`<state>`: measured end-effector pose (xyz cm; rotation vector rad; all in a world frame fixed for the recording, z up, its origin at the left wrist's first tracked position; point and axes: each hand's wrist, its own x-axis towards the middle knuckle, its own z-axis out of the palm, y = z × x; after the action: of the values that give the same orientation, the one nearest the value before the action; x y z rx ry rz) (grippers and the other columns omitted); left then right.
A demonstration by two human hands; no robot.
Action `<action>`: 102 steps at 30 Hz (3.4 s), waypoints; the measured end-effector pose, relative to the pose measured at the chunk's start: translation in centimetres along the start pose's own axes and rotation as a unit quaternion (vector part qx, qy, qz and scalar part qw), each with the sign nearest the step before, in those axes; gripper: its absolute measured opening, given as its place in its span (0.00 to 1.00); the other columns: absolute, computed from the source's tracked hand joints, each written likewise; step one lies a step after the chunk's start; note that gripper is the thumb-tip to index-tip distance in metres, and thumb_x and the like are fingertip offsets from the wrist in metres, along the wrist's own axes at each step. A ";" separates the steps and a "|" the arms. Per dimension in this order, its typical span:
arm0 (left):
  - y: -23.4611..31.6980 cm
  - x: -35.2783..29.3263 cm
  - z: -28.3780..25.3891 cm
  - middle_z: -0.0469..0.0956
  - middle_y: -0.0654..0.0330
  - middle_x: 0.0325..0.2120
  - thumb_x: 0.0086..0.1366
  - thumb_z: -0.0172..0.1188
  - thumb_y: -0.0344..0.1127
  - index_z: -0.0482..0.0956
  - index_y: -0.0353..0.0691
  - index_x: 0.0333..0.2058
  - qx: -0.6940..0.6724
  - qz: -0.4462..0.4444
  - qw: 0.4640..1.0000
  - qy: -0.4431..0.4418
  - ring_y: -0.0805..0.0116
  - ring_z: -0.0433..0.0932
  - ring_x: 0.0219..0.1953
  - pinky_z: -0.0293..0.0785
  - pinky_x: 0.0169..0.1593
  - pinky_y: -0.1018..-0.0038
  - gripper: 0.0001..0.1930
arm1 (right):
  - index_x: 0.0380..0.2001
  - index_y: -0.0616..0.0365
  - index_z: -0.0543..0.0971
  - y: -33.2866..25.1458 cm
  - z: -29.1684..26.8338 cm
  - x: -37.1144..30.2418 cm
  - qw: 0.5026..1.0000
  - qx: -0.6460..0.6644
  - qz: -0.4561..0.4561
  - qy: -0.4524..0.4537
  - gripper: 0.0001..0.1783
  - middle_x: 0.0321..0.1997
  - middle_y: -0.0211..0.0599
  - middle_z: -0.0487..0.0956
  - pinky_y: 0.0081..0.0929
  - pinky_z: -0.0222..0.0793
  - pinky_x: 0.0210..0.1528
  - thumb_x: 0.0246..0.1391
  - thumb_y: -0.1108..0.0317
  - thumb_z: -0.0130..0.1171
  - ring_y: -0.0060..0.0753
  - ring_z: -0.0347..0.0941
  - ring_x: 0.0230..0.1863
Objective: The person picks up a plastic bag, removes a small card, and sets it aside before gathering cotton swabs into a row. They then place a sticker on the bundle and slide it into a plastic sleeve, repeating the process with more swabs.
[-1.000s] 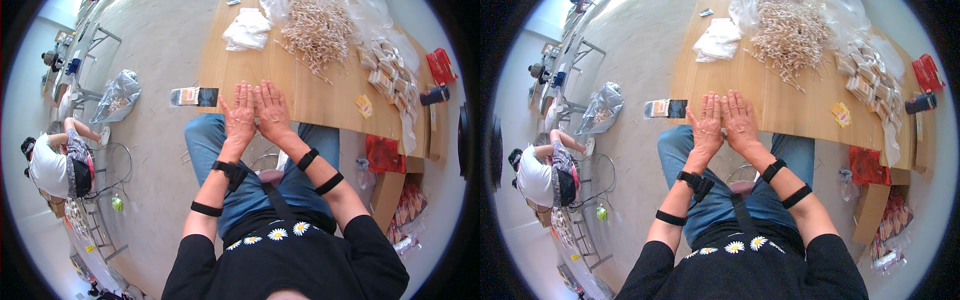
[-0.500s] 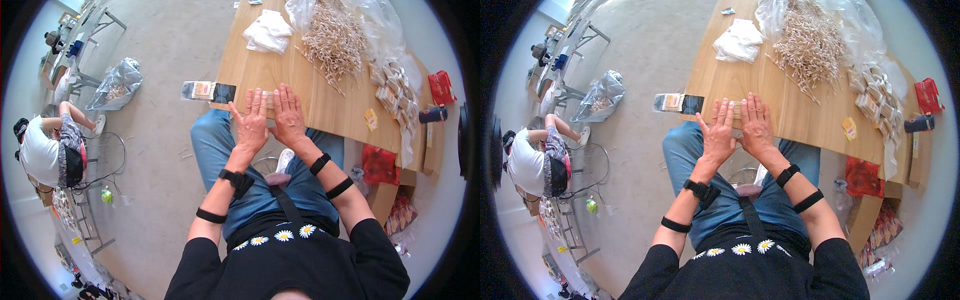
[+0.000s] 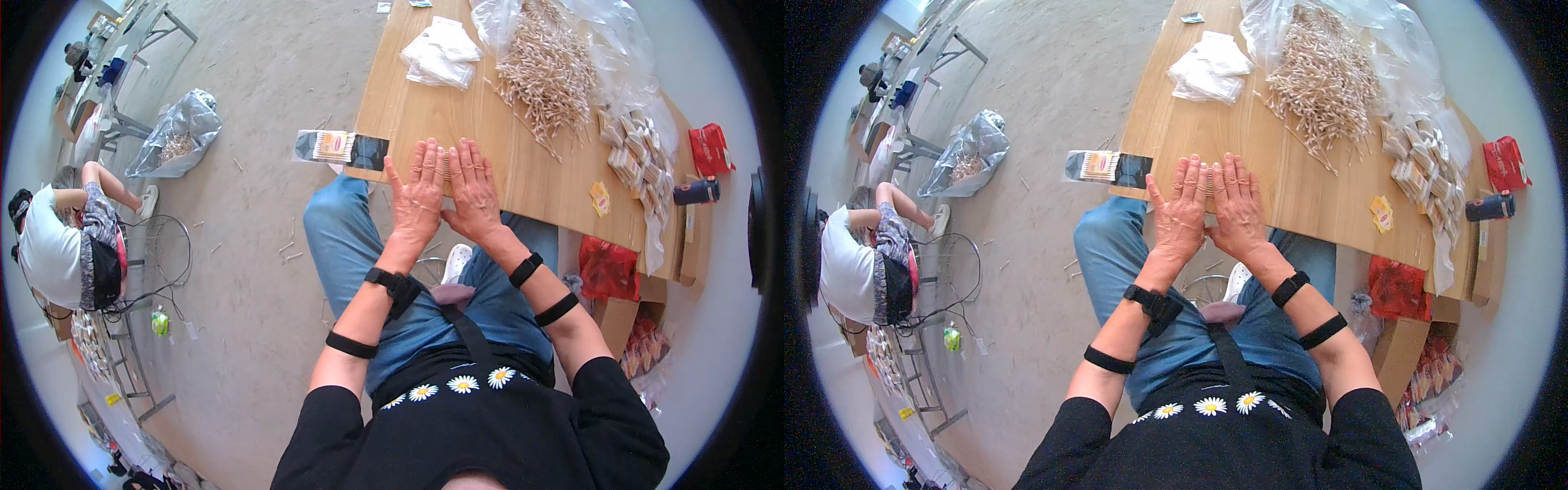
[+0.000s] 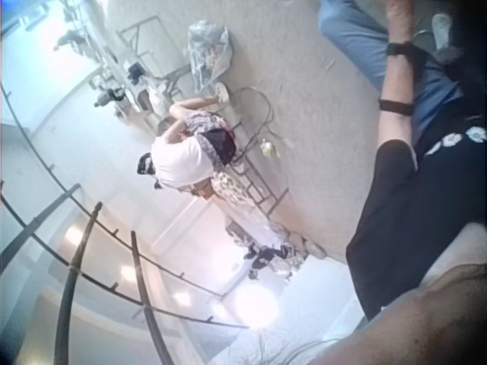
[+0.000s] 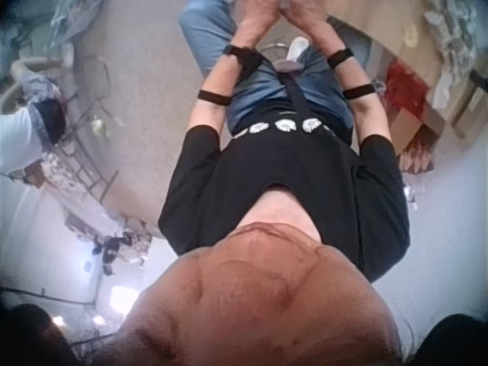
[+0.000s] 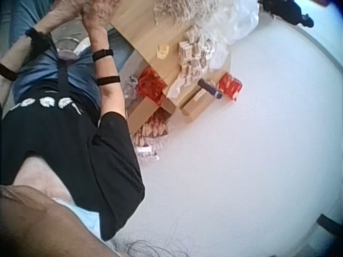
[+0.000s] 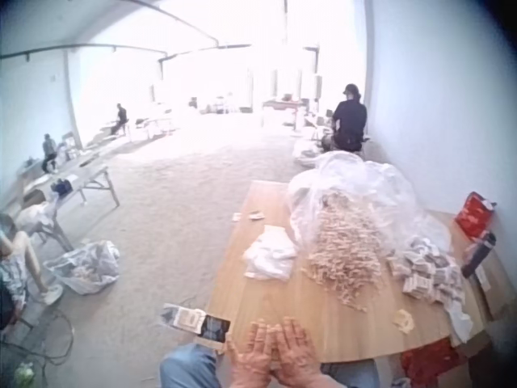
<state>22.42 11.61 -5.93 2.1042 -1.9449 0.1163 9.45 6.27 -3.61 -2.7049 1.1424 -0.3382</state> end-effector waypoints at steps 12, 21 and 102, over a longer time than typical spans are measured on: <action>-7.9 -4.0 -5.2 0.78 0.58 0.42 0.58 0.72 0.41 0.76 0.37 0.49 -0.379 -0.313 0.849 0.192 0.65 0.76 0.43 0.73 0.49 0.68 0.24 | 0.72 0.64 0.51 -0.5 -0.8 0.0 0.998 -0.029 0.033 -0.042 0.68 0.79 0.55 0.46 0.49 0.37 0.78 0.32 0.55 0.80 0.54 0.37 0.80; -14.3 0.0 -0.2 0.75 0.69 0.27 0.58 0.75 0.50 0.78 0.42 0.37 -0.786 -0.450 0.386 0.177 0.81 0.68 0.22 0.65 0.25 0.81 0.21 | 0.72 0.65 0.52 -0.9 -1.1 0.2 0.998 -0.029 0.034 -0.047 0.67 0.79 0.56 0.46 0.48 0.38 0.78 0.31 0.55 0.80 0.54 0.38 0.80; -14.0 3.1 2.1 0.79 0.66 0.34 0.66 0.64 0.34 0.78 0.39 0.38 -0.759 -0.373 0.426 0.321 0.75 0.79 0.36 0.79 0.41 0.74 0.06 | 0.71 0.74 0.47 -12.4 4.7 8.4 0.994 -0.023 0.100 -0.031 0.71 0.78 0.60 0.44 0.56 0.29 0.78 0.35 0.46 0.78 0.58 0.31 0.81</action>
<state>36.29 8.90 -9.17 0.9379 -0.0041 -0.6567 24.92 9.08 -3.82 -2.5900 1.4039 -0.1984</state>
